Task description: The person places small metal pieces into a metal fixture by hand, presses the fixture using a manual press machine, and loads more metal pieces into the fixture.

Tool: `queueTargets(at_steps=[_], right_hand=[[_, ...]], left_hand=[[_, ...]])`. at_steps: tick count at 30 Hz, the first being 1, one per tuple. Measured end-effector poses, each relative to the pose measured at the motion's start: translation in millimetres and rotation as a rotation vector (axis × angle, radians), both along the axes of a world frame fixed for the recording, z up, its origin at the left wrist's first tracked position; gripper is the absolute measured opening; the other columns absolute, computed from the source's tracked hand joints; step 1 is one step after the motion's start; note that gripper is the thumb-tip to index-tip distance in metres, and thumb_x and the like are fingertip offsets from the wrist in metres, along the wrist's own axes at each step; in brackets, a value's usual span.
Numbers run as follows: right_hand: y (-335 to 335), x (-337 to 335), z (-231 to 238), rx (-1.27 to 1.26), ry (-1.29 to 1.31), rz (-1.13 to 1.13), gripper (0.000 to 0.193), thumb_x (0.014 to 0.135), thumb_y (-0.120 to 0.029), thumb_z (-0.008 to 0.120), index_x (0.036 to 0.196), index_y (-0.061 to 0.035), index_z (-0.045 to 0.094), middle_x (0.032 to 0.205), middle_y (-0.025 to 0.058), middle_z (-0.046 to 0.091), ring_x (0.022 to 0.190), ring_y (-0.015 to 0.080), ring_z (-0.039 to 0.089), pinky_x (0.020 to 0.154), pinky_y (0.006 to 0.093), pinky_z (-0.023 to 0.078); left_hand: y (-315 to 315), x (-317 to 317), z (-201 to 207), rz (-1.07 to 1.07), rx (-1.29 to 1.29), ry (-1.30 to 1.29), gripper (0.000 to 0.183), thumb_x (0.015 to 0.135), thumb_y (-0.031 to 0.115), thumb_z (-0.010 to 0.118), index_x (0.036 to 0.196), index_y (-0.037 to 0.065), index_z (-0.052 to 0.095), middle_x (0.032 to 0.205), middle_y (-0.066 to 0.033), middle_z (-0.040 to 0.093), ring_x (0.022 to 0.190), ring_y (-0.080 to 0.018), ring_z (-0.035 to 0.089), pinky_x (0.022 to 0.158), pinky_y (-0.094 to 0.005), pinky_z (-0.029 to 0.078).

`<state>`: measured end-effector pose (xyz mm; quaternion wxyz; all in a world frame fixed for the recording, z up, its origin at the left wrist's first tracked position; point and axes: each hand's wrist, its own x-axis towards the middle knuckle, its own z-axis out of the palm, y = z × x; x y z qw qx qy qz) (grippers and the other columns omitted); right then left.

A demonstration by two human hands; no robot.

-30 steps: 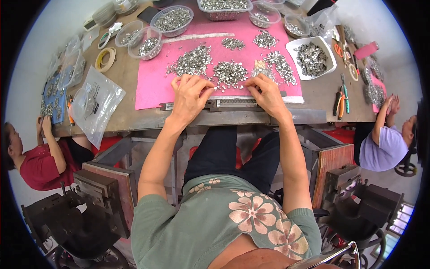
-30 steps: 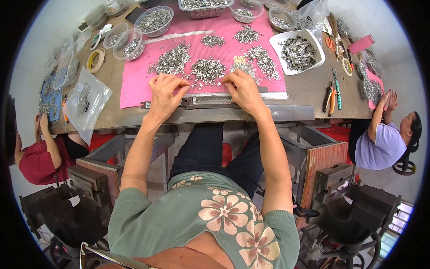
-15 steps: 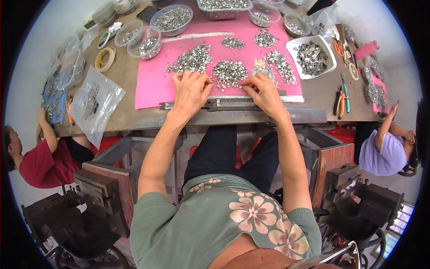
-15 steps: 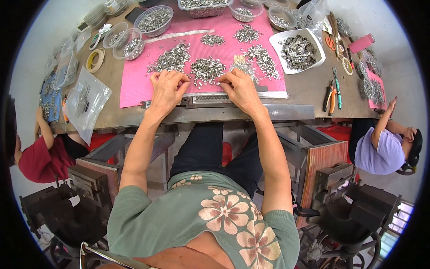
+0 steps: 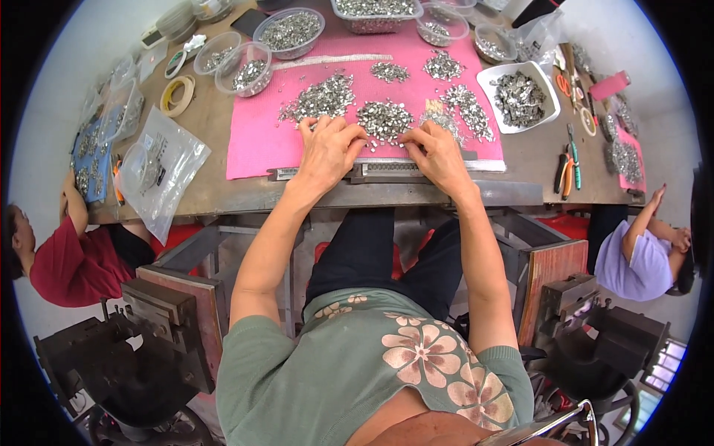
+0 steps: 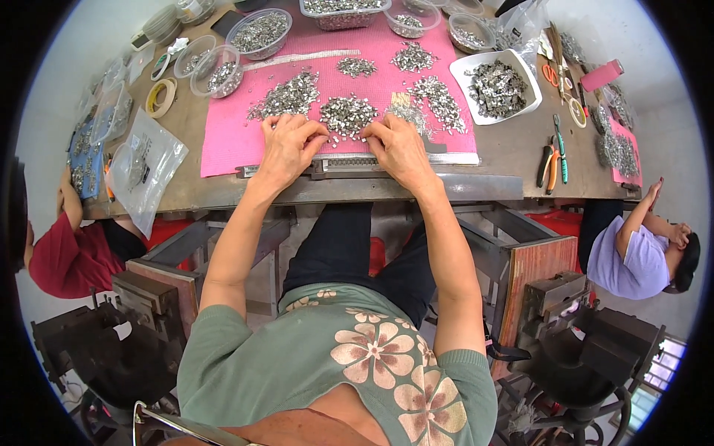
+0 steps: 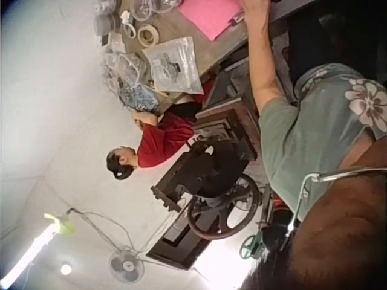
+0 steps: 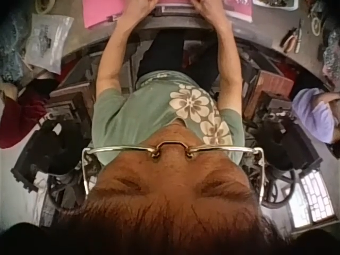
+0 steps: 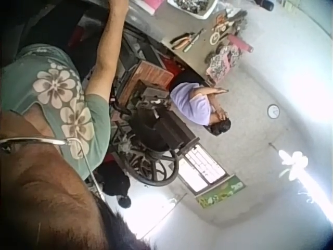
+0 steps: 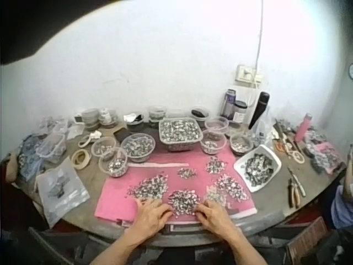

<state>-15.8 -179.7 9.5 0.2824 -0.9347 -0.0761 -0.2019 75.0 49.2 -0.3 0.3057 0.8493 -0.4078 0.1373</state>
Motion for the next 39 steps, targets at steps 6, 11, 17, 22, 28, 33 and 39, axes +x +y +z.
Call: queueTargets(at_steps=[6,11,17,22,28,33,39], right_hand=[[-1.7,-1.1,-3.0,-0.027,-0.025,0.003,0.008,0.085,-0.005,0.071,0.093,-0.0059,0.07,0.079,0.0116,0.058,0.076,0.0307,0.06,0.068,0.0426,0.048],[0.3,-1.4,-3.0,-0.073,-0.044,-0.01,0.006,0.085,-0.005,0.071,0.091,-0.0046,0.069,0.078,0.0118,0.059,0.076,0.0316,0.061,0.067,0.0428,0.048],[12.2,-7.3,-6.2,-0.193,-0.113,-0.086,0.007,0.085,-0.004,0.072,0.089,-0.0049,0.067,0.083,0.0091,0.061,0.083,0.0291,0.062,0.075,0.0405,0.046],[43.1,-21.9,-1.6,0.039,-0.124,-0.002,0.01,0.084,-0.004,0.073,0.091,-0.0061,0.067,0.089,0.0057,0.062,0.086,0.0255,0.06,0.08,0.0384,0.042],[55.0,-26.9,-11.8,0.05,-0.117,-0.012,0.012,0.081,-0.004,0.076,0.091,-0.0061,0.069,0.091,0.0048,0.064,0.088,0.0251,0.06,0.079,0.0376,0.042],[51.9,-23.5,-8.9,0.097,-0.087,0.018,0.01,0.082,-0.005,0.076,0.09,-0.0064,0.071,0.09,0.0053,0.064,0.087,0.0254,0.06,0.078,0.038,0.043],[49.1,-0.3,-14.3,0.062,-0.088,-0.046,0.007,0.083,-0.008,0.076,0.089,-0.0061,0.072,0.084,0.006,0.064,0.085,0.0267,0.061,0.078,0.0388,0.043]], left_hand=[[-0.5,-1.1,0.7,-0.019,0.035,0.021,0.007,0.088,0.02,0.074,0.093,0.016,0.072,0.084,0.0013,0.06,0.091,-0.0191,0.056,0.097,-0.0452,0.03],[-1.0,1.6,1.8,-0.028,0.07,-0.029,0.007,0.088,0.019,0.074,0.092,0.014,0.072,0.085,0.0005,0.061,0.092,-0.0195,0.056,0.097,-0.0459,0.03],[-0.9,5.4,1.7,-0.062,0.086,0.087,0.009,0.086,0.019,0.075,0.09,0.011,0.071,0.086,-0.0007,0.063,0.09,-0.02,0.058,0.097,-0.0458,0.031],[2.3,6.1,2.2,-0.053,0.06,0.182,0.011,0.085,0.021,0.076,0.09,0.012,0.071,0.086,-0.0001,0.063,0.091,-0.02,0.059,0.098,-0.0459,0.03],[2.2,4.2,1.8,-0.039,0.051,0.14,0.011,0.085,0.022,0.077,0.091,0.013,0.073,0.085,0.0002,0.063,0.092,-0.019,0.06,0.099,-0.0461,0.03],[1.9,6.9,1.5,-0.052,0.06,0.189,0.011,0.085,0.021,0.076,0.09,0.013,0.072,0.085,-0.0002,0.063,0.092,-0.0193,0.06,0.1,-0.0458,0.029],[5.2,3.1,4.4,-0.062,0.017,0.223,0.01,0.084,0.02,0.074,0.089,0.011,0.072,0.084,-0.001,0.063,0.092,-0.0204,0.059,0.099,-0.047,0.03]])
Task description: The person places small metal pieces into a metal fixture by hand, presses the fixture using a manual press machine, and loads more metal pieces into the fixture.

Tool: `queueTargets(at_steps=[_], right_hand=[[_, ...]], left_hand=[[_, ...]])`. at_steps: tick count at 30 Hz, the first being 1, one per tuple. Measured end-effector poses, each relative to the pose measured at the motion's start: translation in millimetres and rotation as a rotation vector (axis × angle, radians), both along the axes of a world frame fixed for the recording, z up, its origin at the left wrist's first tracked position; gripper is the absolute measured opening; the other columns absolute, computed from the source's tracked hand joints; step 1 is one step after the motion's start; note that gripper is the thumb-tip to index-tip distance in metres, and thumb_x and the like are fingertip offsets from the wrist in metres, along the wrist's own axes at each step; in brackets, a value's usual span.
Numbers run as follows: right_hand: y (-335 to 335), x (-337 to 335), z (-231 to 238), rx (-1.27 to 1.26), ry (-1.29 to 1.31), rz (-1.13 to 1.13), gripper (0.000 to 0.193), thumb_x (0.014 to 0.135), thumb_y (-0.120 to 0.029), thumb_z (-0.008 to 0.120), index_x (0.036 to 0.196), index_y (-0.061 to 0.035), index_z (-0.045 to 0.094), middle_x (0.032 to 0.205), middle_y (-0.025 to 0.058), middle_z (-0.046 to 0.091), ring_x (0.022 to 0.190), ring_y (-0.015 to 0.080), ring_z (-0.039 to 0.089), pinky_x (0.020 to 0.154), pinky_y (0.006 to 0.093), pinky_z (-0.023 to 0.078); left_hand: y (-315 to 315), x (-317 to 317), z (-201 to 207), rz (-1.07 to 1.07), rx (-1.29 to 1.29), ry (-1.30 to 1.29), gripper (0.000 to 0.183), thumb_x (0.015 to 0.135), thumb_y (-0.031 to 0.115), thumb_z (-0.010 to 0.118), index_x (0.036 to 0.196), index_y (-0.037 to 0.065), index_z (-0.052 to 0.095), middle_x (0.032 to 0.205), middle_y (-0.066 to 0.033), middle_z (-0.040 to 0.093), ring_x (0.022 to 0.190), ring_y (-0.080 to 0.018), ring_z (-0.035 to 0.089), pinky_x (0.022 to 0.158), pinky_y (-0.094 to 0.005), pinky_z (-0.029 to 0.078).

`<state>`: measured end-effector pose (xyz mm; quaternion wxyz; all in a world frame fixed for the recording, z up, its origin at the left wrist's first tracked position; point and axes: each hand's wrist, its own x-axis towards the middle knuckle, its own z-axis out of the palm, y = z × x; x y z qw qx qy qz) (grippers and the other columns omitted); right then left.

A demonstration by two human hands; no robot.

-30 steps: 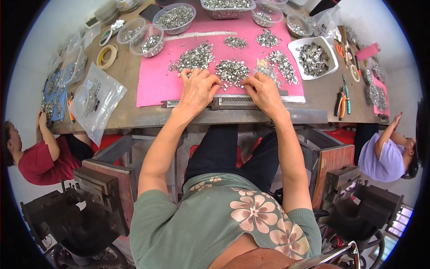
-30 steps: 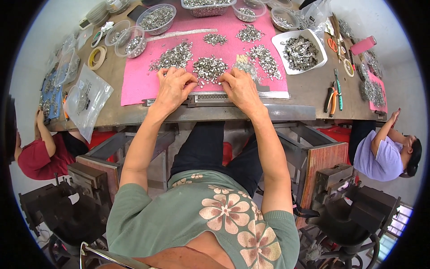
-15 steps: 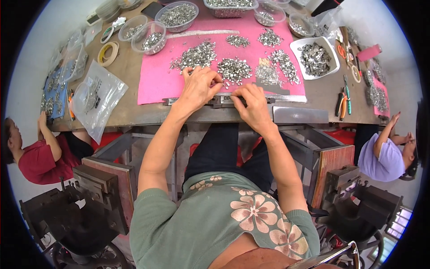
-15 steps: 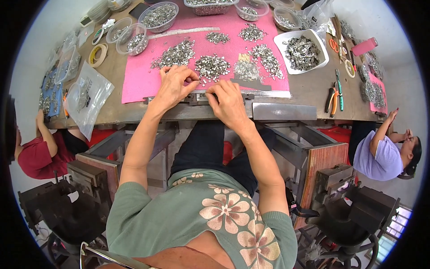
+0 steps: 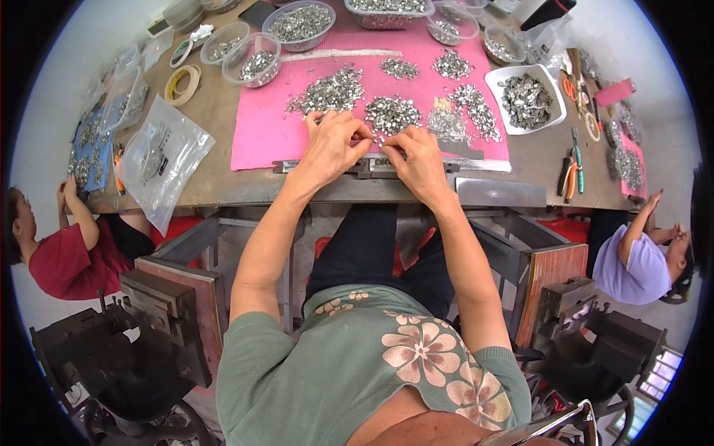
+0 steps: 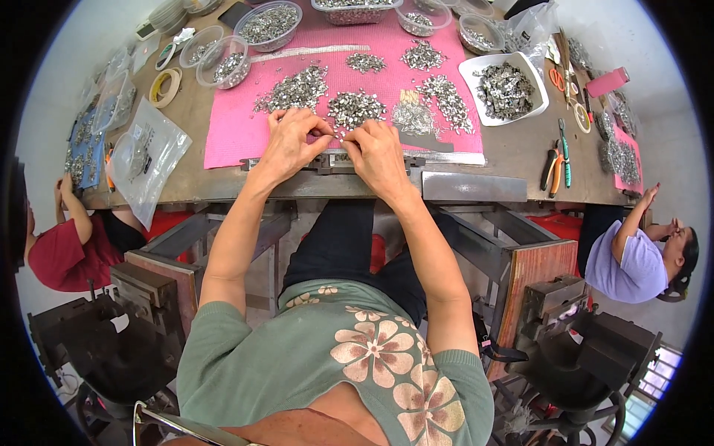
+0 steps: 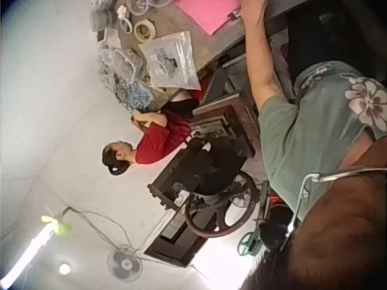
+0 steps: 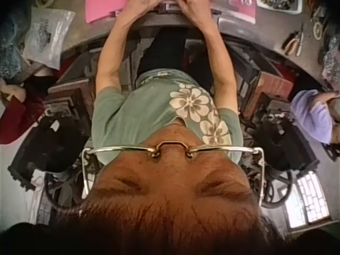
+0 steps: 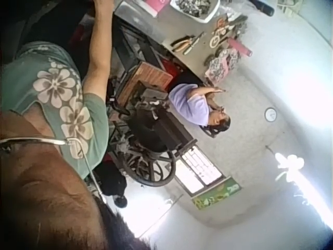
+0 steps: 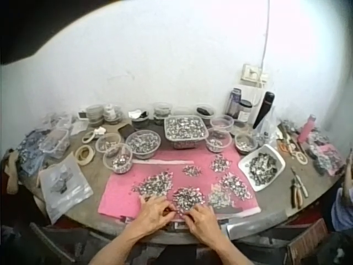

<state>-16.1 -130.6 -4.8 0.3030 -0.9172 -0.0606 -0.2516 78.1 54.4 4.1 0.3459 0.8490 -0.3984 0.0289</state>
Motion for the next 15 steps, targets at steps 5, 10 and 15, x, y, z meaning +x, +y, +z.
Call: queueTargets(at_steps=[5,10,15], right_hand=[[-0.8,11.6,-2.4,-0.055,0.083,0.027,0.009,0.083,-0.011,0.076,0.088,-0.0065,0.07,0.085,0.0076,0.062,0.086,0.0278,0.06,0.081,0.0424,0.042],[-10.4,-0.2,7.9,-0.009,0.077,0.068,0.008,0.083,-0.009,0.075,0.088,-0.0064,0.069,0.084,0.006,0.062,0.084,0.0261,0.06,0.08,0.0399,0.042],[-8.1,-19.0,13.2,0.024,0.066,0.099,0.009,0.083,-0.007,0.076,0.089,-0.0062,0.069,0.086,0.004,0.063,0.085,0.0238,0.061,0.08,0.0378,0.042]], left_hand=[[7.9,-15.9,4.9,-0.013,-0.046,0.035,0.013,0.084,0.019,0.074,0.092,0.01,0.071,0.088,-0.0014,0.064,0.095,-0.0198,0.06,0.101,-0.043,0.03],[8.7,-29.1,4.3,-0.052,-0.088,0.07,0.014,0.082,0.019,0.074,0.093,0.01,0.071,0.089,-0.003,0.064,0.095,-0.0217,0.06,0.102,-0.0435,0.03],[8.5,-32.8,3.0,-0.05,-0.085,0.057,0.012,0.082,0.018,0.072,0.092,0.011,0.071,0.091,-0.0037,0.064,0.094,-0.023,0.059,0.102,-0.045,0.03]])
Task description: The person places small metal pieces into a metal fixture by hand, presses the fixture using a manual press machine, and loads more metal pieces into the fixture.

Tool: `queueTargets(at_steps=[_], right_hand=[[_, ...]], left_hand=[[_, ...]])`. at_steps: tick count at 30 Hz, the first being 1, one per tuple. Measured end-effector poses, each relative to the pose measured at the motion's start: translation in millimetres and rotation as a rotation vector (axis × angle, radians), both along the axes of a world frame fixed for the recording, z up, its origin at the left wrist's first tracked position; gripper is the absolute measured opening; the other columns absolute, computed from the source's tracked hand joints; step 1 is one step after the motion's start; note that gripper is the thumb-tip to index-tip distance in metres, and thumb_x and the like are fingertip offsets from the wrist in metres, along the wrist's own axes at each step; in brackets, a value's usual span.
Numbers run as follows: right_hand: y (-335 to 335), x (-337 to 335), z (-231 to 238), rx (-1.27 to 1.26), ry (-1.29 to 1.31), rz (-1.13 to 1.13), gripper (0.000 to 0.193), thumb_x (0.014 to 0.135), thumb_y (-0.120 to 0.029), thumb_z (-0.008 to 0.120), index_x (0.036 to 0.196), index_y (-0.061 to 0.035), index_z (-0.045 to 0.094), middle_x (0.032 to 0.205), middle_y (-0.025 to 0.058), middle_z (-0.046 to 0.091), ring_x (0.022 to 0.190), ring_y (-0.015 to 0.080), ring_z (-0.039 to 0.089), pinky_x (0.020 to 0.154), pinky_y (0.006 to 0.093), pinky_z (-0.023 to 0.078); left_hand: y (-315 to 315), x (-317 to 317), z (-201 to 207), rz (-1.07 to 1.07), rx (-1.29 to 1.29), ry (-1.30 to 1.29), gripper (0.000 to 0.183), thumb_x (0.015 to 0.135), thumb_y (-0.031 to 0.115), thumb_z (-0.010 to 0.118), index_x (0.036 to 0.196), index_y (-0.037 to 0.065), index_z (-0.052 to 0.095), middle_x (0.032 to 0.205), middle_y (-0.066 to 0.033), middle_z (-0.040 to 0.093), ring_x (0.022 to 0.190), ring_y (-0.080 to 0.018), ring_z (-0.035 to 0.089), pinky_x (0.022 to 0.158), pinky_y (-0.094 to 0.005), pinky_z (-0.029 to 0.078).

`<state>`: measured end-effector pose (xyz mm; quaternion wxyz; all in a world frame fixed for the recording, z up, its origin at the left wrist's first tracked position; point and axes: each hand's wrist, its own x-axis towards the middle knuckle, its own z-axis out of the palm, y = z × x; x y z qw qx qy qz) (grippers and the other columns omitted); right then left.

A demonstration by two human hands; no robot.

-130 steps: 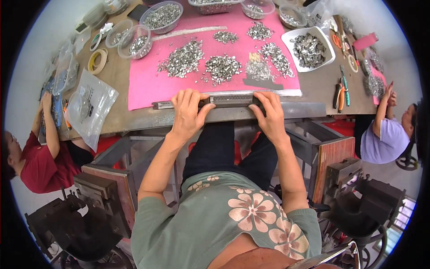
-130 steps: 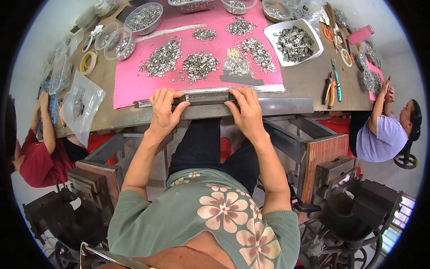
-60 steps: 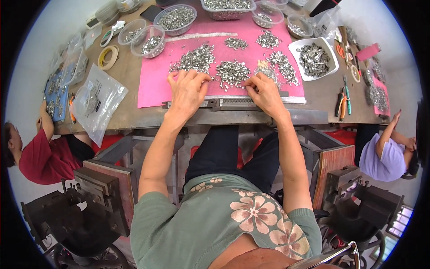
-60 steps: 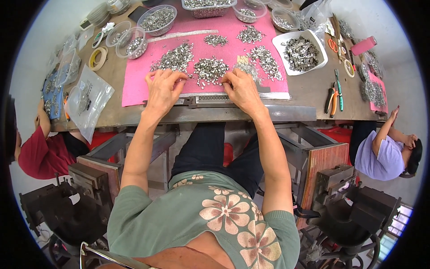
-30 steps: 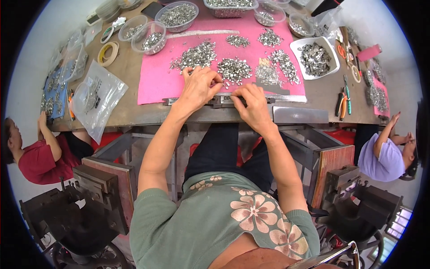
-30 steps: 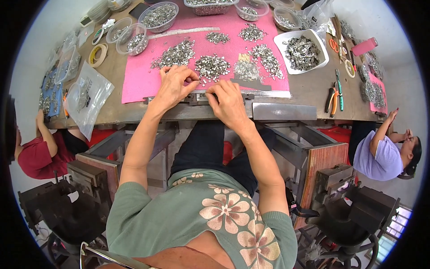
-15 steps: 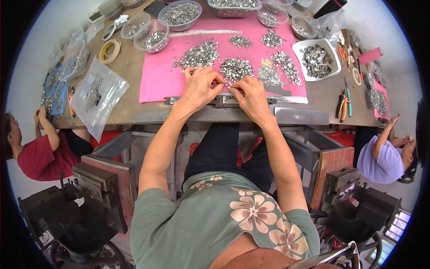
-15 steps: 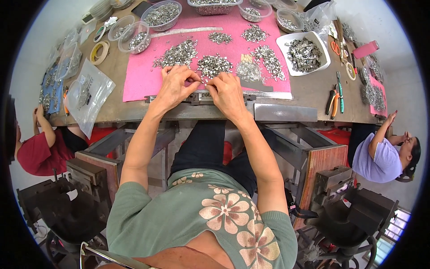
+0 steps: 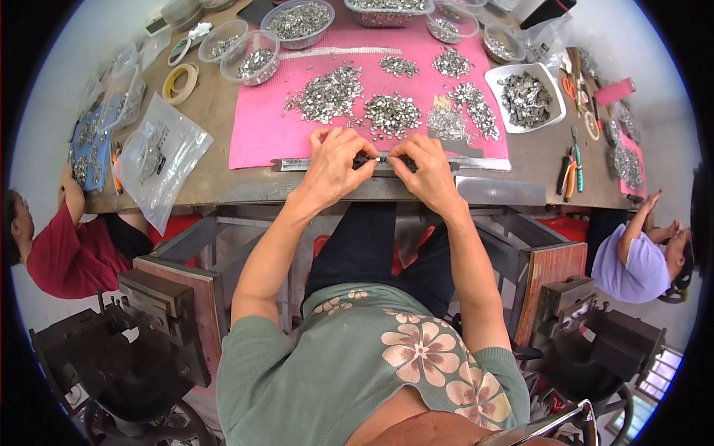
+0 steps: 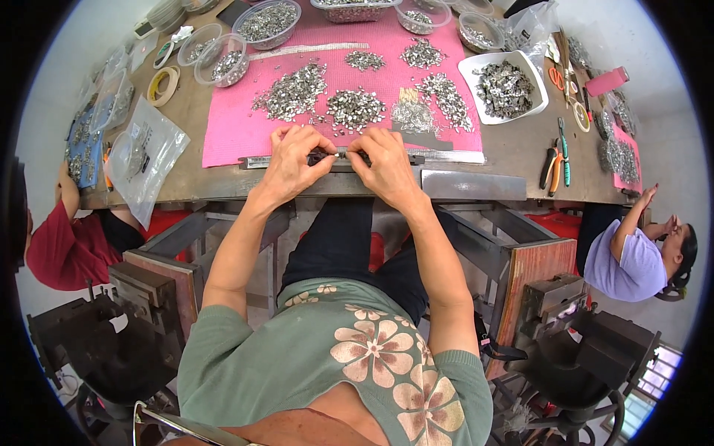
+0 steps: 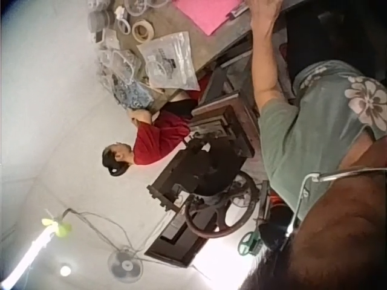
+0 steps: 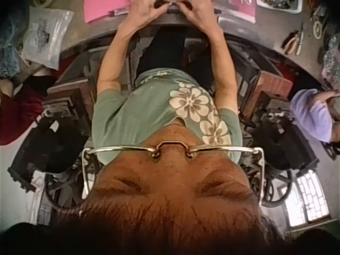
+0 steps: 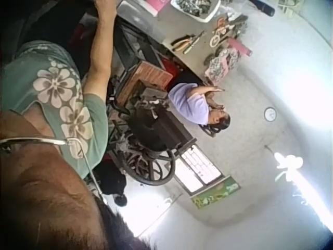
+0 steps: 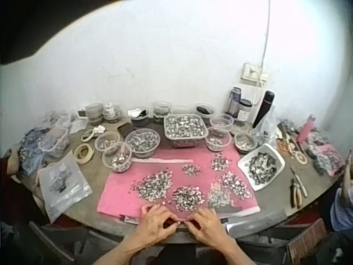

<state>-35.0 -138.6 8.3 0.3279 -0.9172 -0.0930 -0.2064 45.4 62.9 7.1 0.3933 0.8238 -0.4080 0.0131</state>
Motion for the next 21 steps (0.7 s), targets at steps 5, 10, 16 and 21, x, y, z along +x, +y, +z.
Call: queueTargets(at_steps=[5,10,16,21], right_hand=[[0.9,-3.7,-6.2,-0.038,-0.081,0.005,0.011,0.083,-0.007,0.077,0.092,-0.0065,0.071,0.087,0.0045,0.064,0.088,0.0237,0.062,0.081,0.037,0.043],[-0.7,16.2,-8.0,-0.019,-0.065,-0.046,0.009,0.083,-0.009,0.076,0.091,-0.0071,0.073,0.084,0.0053,0.063,0.087,0.025,0.061,0.08,0.0378,0.043],[11.5,39.4,-17.1,-0.151,-0.127,-0.131,0.007,0.081,-0.011,0.075,0.085,-0.0074,0.071,0.082,0.0067,0.061,0.085,0.0269,0.06,0.08,0.0409,0.043],[10.7,41.2,-19.2,-0.128,-0.08,-0.121,0.006,0.08,-0.01,0.073,0.081,-0.0072,0.067,0.083,0.0081,0.06,0.086,0.0278,0.06,0.081,0.0418,0.042]], left_hand=[[1.0,-1.2,-0.8,-0.014,0.014,-0.031,0.015,0.085,0.019,0.071,0.098,0.011,0.071,0.092,-0.0034,0.064,0.094,-0.0226,0.059,0.102,-0.0456,0.029],[-0.7,-6.4,-2.7,0.03,-0.037,0.008,0.014,0.09,0.016,0.069,0.102,0.011,0.07,0.091,-0.0032,0.063,0.092,-0.0222,0.059,0.102,-0.0459,0.029],[-5.7,-11.4,-8.7,0.089,-0.073,-0.027,0.01,0.093,0.015,0.067,0.102,0.011,0.07,0.091,-0.0024,0.063,0.09,-0.0221,0.059,0.101,-0.0475,0.029],[-6.5,-13.3,-12.2,0.111,-0.076,-0.055,0.01,0.093,0.016,0.068,0.101,0.01,0.069,0.091,-0.0024,0.063,0.089,-0.0221,0.059,0.101,-0.0486,0.029]])
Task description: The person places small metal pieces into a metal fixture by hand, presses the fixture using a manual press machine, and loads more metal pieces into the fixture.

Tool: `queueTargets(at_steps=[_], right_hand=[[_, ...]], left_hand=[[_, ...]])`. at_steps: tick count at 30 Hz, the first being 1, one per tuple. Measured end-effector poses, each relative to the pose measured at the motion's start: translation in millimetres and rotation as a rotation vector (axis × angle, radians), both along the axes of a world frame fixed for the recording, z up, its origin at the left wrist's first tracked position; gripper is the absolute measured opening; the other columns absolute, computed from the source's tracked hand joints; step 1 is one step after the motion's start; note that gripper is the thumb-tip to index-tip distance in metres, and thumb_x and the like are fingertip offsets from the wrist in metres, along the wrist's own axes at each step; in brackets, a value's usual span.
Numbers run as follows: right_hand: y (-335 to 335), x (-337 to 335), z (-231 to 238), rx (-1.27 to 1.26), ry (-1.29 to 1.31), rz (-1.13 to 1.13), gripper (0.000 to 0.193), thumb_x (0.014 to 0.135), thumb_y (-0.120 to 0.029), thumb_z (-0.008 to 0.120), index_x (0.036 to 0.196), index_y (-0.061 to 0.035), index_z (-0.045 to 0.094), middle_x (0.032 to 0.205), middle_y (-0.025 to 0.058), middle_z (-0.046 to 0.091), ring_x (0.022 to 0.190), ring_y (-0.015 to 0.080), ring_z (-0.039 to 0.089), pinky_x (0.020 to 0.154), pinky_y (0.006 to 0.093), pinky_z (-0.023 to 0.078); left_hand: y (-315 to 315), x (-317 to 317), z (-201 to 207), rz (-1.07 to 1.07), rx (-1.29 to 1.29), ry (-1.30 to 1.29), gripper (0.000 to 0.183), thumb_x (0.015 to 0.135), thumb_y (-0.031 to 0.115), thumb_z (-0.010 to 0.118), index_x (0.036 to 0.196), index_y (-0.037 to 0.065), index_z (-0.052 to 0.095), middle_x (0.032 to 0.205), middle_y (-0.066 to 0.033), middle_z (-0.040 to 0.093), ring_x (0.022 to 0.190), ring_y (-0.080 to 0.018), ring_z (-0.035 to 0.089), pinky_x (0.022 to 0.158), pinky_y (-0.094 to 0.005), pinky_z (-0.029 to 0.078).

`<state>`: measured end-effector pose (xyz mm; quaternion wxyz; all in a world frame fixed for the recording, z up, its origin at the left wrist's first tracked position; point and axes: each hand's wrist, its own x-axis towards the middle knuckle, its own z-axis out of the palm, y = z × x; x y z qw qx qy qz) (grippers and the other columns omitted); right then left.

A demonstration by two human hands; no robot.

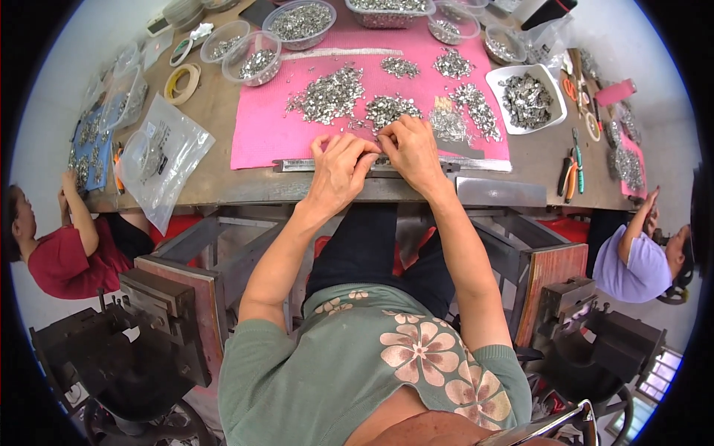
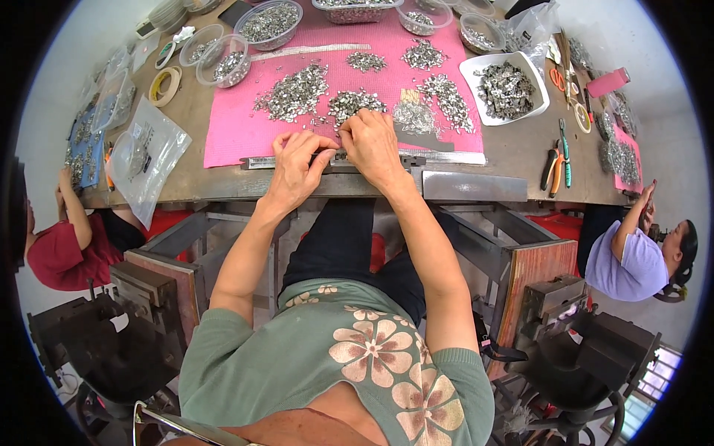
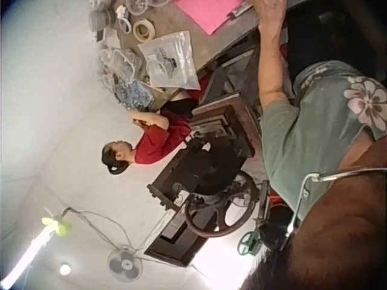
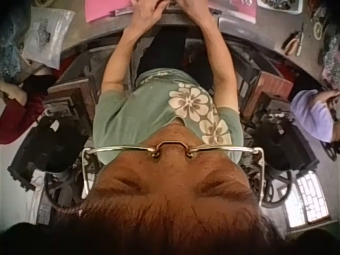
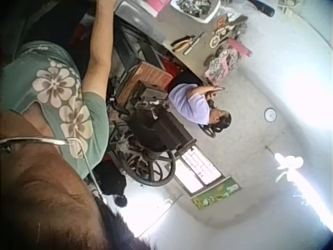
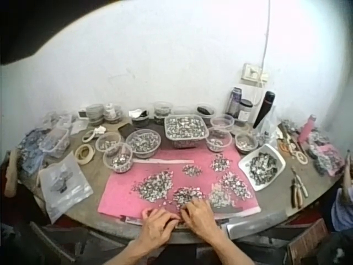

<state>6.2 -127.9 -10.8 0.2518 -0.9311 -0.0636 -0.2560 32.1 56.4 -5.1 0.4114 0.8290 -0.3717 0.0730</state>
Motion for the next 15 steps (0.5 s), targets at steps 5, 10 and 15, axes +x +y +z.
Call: queueTargets(at_steps=[5,10,15], right_hand=[[-5.1,2.4,-0.4,0.016,0.046,0.04,0.007,0.081,-0.01,0.072,0.084,-0.0064,0.068,0.084,0.0085,0.061,0.084,0.0287,0.061,0.08,0.0412,0.043],[-18.8,-12.5,13.2,0.178,0.086,0.107,0.008,0.081,-0.005,0.073,0.086,-0.0042,0.067,0.081,0.0079,0.061,0.077,0.0278,0.06,0.077,0.0392,0.045],[-18.2,-40.4,23.6,0.17,0.068,0.16,0.012,0.081,-0.003,0.074,0.088,-0.0041,0.064,0.084,0.0069,0.06,0.08,0.0278,0.059,0.076,0.0385,0.043]], left_hand=[[-5.0,-3.8,-0.4,0.029,0.012,-0.073,0.013,0.09,0.018,0.074,0.1,0.01,0.07,0.092,-0.0007,0.064,0.09,-0.0207,0.059,0.099,-0.043,0.031],[-8.6,-7.0,-0.2,0.067,0.033,-0.114,0.018,0.087,0.021,0.077,0.1,0.01,0.07,0.092,-0.0005,0.065,0.091,-0.0206,0.059,0.098,-0.0432,0.031],[-9.6,-7.2,-0.6,0.099,0.037,-0.14,0.019,0.087,0.023,0.077,0.099,0.01,0.07,0.091,-0.0006,0.065,0.09,-0.0205,0.06,0.097,-0.043,0.031]])
